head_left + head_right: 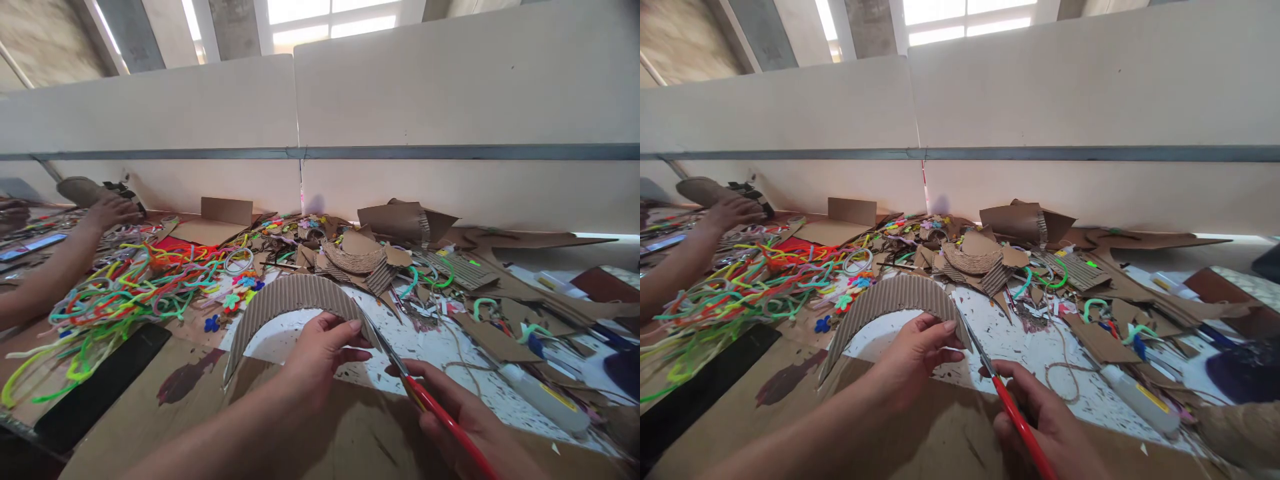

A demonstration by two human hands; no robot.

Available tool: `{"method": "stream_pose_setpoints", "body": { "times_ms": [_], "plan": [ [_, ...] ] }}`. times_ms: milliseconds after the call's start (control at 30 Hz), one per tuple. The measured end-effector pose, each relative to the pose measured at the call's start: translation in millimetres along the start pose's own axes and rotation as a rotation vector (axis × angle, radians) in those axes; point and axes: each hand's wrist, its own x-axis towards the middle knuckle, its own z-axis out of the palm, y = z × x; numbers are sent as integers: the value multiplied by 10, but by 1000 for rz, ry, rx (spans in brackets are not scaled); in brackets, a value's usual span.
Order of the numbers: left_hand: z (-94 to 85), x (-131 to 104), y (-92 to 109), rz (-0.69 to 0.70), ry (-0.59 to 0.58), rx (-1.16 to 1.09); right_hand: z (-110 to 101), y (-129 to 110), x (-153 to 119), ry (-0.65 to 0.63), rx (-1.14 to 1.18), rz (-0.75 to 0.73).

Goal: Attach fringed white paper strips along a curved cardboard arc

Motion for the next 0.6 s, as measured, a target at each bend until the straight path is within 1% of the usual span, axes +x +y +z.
{"method": "stream_pose_setpoints", "body": {
  "times_ms": [200, 300, 467, 533, 600],
  "plan": [
    [-9, 17, -7, 4, -12, 15, -9, -3, 0, 9, -55, -22],
    [-10, 21, -1, 5, -12, 15, -11, 7, 8, 33, -90, -42],
    [-24, 38, 3, 11, -23, 13, 22, 28, 31, 57, -50, -81],
    [-37, 47, -2, 15, -36, 19, 26, 21, 43, 60, -54, -110],
    [-53, 53, -8, 17, -56, 30, 23, 9, 59, 56, -109, -171]
  ]
}}
